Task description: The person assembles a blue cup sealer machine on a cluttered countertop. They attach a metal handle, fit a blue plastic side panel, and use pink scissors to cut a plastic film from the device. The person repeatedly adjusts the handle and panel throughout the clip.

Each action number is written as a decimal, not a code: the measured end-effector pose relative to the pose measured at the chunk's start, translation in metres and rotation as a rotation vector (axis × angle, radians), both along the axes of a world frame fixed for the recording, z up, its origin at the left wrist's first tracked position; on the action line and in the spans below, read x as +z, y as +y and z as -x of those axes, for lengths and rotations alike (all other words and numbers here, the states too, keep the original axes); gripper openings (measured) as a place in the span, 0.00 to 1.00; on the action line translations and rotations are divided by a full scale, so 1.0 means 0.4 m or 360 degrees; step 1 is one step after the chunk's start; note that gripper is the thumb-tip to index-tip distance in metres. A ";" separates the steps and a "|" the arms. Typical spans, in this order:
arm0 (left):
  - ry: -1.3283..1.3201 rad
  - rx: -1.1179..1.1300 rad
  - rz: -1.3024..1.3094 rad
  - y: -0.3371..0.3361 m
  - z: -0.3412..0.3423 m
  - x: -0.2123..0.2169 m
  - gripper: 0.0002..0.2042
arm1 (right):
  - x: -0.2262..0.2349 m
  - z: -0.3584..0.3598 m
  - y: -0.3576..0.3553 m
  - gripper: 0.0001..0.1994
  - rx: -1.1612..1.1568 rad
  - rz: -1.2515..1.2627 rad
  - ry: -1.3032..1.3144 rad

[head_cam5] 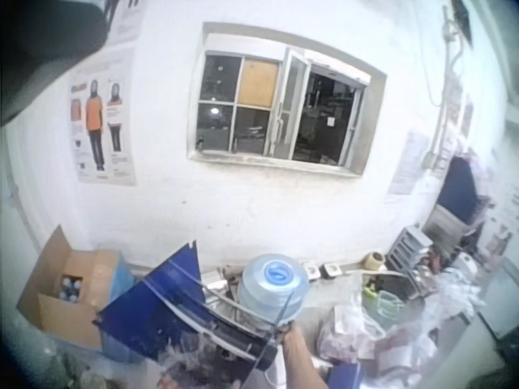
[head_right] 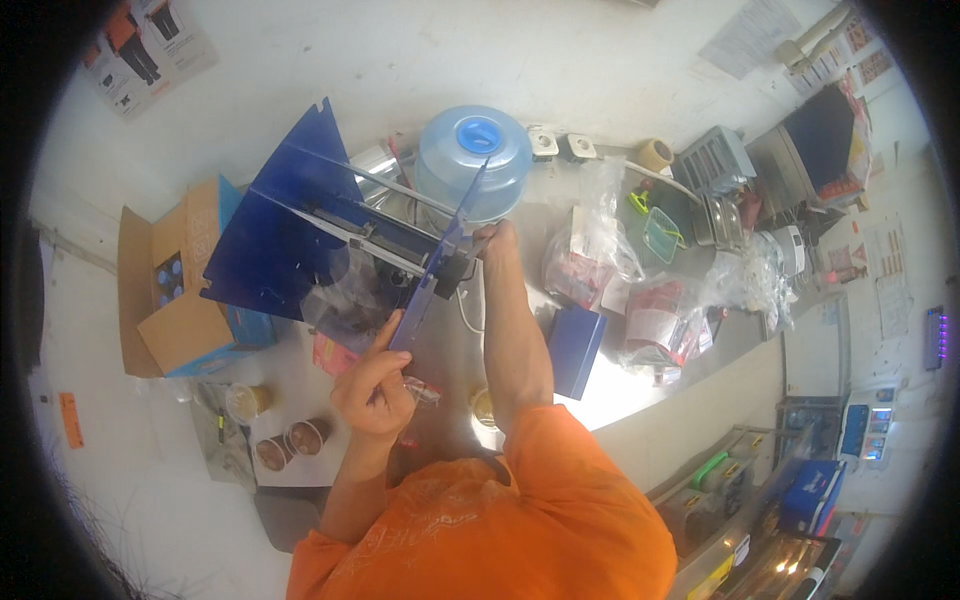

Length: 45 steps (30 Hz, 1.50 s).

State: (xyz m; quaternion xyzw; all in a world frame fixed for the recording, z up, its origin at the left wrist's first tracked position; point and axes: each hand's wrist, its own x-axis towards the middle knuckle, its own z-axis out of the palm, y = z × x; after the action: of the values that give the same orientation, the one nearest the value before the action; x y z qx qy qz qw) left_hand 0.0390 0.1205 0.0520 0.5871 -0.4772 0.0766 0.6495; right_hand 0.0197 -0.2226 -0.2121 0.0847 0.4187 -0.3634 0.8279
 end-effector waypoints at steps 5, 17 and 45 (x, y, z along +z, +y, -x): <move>-0.0031 0.0070 0.0056 0.012 -0.015 -0.026 0.08 | 0.002 -0.021 0.109 0.10 0.0455 -0.0124 0.0279; 0.0062 -0.0050 0.0029 0.005 -0.001 -0.005 0.14 | 0.028 -0.014 -0.033 0.06 0.0323 0.0211 0.0261; 0.0416 -0.0384 -0.1029 0.064 0.142 -0.210 0.32 | -0.082 0.211 0.316 0.28 0.1209 0.2082 0.1750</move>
State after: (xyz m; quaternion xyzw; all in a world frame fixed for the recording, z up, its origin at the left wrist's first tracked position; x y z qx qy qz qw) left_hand -0.0178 0.1460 -0.0321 0.7063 -0.4555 -0.2309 0.4902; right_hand -0.0648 -0.0960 -0.2448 -0.7246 0.4634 -0.2209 0.4599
